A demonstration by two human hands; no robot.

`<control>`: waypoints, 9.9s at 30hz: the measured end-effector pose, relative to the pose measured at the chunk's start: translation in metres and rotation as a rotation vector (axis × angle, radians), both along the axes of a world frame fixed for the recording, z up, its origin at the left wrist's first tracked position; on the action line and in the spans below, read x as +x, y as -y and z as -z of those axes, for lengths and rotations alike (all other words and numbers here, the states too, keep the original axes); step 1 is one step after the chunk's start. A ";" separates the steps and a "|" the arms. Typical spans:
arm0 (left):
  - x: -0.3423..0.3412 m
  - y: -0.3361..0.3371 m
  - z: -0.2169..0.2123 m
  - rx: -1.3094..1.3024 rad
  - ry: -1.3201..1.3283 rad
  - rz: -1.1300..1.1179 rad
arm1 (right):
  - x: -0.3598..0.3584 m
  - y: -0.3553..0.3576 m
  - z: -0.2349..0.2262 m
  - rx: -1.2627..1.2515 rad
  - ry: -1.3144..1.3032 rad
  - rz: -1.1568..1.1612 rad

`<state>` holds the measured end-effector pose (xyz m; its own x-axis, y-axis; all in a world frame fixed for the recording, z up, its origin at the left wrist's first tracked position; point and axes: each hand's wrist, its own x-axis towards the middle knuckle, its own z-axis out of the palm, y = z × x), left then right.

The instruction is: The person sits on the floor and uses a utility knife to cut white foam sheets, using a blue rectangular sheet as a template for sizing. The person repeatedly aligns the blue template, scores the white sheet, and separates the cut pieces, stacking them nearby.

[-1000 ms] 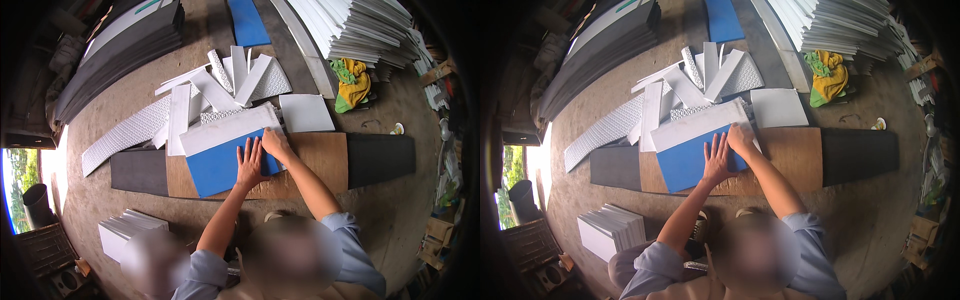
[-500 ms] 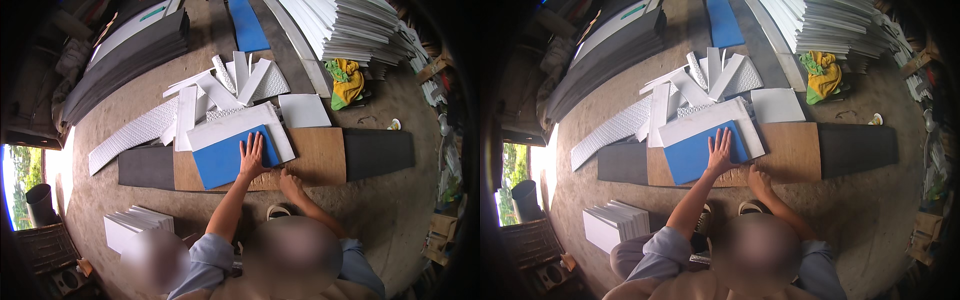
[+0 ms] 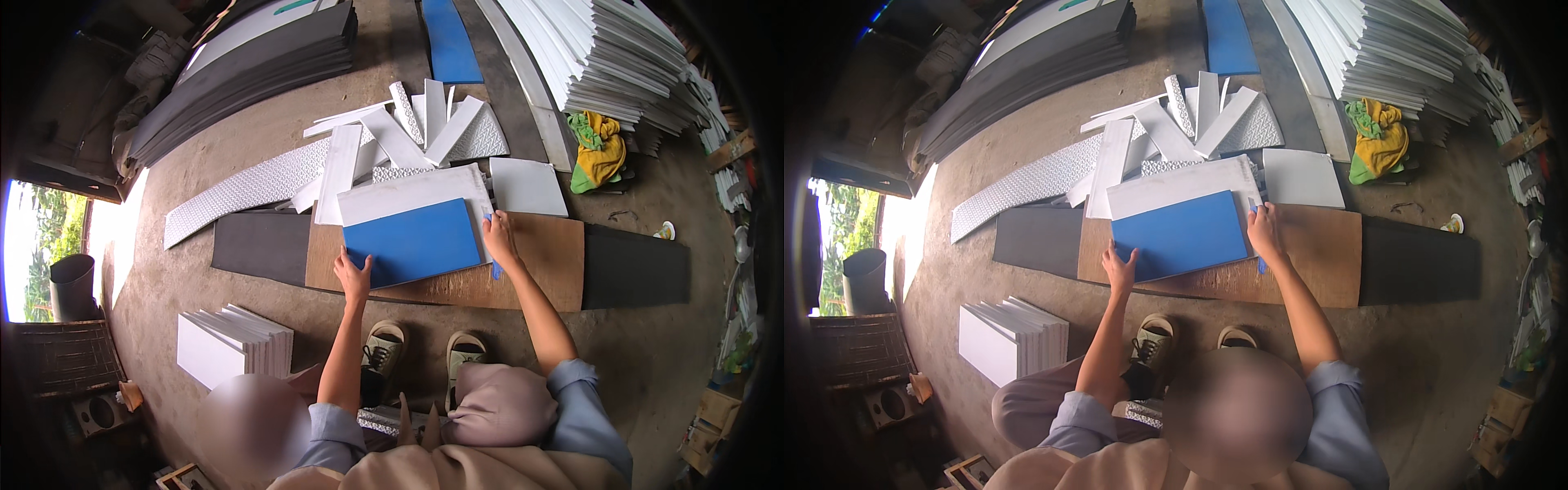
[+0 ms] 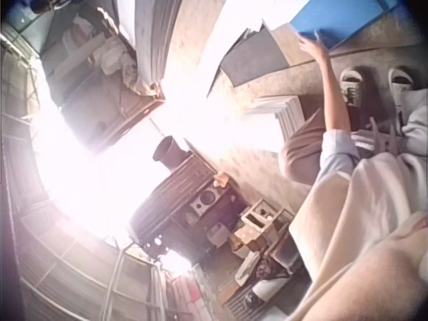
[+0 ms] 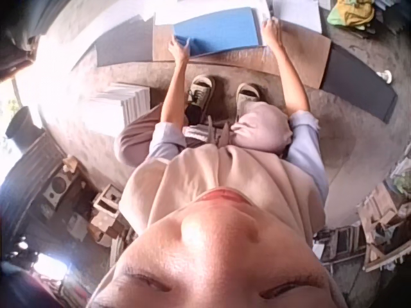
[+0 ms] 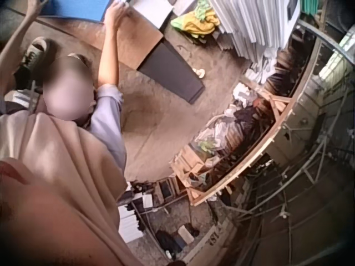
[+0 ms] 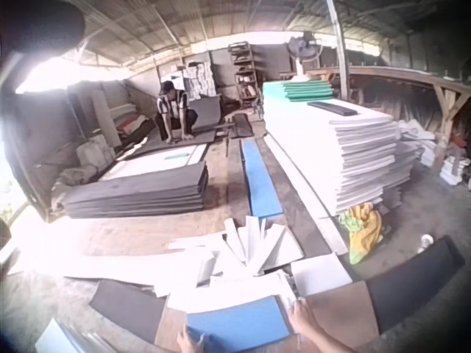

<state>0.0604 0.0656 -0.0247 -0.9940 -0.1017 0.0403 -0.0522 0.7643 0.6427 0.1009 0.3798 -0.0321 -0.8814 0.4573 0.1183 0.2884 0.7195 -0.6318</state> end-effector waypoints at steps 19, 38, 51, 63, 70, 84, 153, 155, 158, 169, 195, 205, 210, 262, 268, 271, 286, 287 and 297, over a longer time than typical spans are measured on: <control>0.053 0.014 0.002 0.043 0.056 -0.075 | 0.070 0.023 -0.001 0.174 0.073 -0.043; -0.007 0.023 -0.008 0.088 -0.010 -0.100 | 0.019 0.041 -0.038 -0.418 -0.067 -0.013; -0.035 0.025 0.012 0.142 0.104 -0.064 | 0.032 0.023 -0.021 -0.591 -0.066 0.063; -0.036 0.021 -0.001 -0.036 0.078 0.080 | 0.037 0.021 -0.009 -0.541 -0.149 0.044; -0.028 0.000 -0.002 0.022 0.094 -0.005 | 0.045 0.009 -0.016 -0.559 -0.100 0.068; -0.032 0.007 0.003 0.084 0.130 0.067 | 0.054 0.005 -0.013 -0.528 -0.157 0.033; -0.010 -0.181 -0.019 -0.344 0.178 0.756 | -0.039 -0.013 -0.018 0.281 0.345 -0.104; -0.009 -0.176 -0.018 -0.334 0.185 0.744 | -0.046 -0.009 -0.018 0.250 0.384 -0.132; -0.011 -0.171 -0.017 -0.330 0.174 0.731 | -0.049 -0.003 -0.023 0.211 0.412 -0.143; -0.010 -0.176 -0.018 -0.310 0.164 0.735 | -0.062 -0.004 -0.042 0.064 0.695 -0.095; 0.002 -0.168 -0.018 -0.204 -0.024 0.723 | 0.065 -0.028 -0.048 0.053 0.163 0.057; 0.041 -0.192 -0.037 -0.255 -0.129 0.721 | 0.029 -0.050 0.025 -0.475 0.062 0.202; 0.022 -0.146 -0.061 -0.239 -0.158 0.663 | 0.010 -0.004 -0.052 -0.534 0.093 0.189; -0.025 -0.044 -0.207 -0.429 -0.199 0.942 | 0.063 0.068 -0.237 -1.551 -0.166 0.028; -0.030 -0.061 -0.185 -0.451 -0.235 0.933 | 0.064 0.085 -0.223 -1.243 -0.097 -0.003; -0.032 -0.066 -0.182 -0.432 -0.177 0.889 | 0.070 0.097 -0.223 -0.838 -0.045 0.065; -0.015 -0.063 -0.171 -0.379 -0.510 0.826 | 0.076 0.134 -0.167 -0.080 -0.292 -0.180; -0.013 -0.062 -0.172 -0.390 -0.492 0.812 | 0.077 0.137 -0.168 -0.079 -0.284 -0.167; -0.007 -0.061 -0.173 -0.359 -0.517 0.756 | 0.073 0.151 -0.181 0.052 -0.065 -0.090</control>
